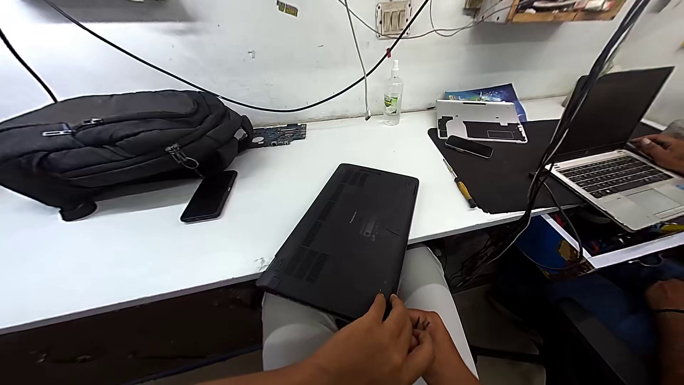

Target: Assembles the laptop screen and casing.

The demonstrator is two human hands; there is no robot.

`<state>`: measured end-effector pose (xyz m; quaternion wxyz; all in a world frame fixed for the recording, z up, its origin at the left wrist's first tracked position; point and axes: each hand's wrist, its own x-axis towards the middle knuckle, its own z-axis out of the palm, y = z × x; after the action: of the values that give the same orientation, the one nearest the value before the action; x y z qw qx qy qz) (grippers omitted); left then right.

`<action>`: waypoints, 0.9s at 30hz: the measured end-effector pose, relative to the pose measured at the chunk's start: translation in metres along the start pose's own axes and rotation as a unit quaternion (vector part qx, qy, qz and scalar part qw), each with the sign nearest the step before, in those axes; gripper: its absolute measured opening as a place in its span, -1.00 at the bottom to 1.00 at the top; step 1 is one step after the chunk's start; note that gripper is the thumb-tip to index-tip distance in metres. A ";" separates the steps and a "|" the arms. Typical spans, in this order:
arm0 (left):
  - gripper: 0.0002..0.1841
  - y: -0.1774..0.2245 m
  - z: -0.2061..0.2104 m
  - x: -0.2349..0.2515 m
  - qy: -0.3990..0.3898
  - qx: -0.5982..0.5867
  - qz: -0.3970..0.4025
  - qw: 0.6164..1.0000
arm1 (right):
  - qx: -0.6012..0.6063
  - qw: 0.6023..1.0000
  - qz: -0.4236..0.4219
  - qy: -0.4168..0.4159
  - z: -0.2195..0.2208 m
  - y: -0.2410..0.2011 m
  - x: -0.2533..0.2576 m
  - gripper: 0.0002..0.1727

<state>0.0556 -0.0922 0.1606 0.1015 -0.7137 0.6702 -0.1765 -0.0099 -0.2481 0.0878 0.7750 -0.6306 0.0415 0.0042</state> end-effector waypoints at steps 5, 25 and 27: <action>-0.72 -0.006 0.002 -0.004 0.018 -0.007 0.009 1.000 | 0.002 1.000 -0.012 -0.007 -0.001 0.002 -0.001 -0.84; -0.66 0.004 -0.007 0.018 -0.100 -0.018 -0.047 0.994 | -0.059 0.994 0.036 0.082 0.008 -0.021 -0.001 -0.84; -0.67 -0.003 -0.005 0.012 -0.070 -0.034 -0.046 0.996 | -0.006 0.997 0.041 0.065 0.008 -0.024 -0.005 -0.84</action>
<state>0.0567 -0.1032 0.1681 0.1157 -0.7576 0.6333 -0.1076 -0.0128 -0.2446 0.1128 0.7662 -0.6317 0.1174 -0.0052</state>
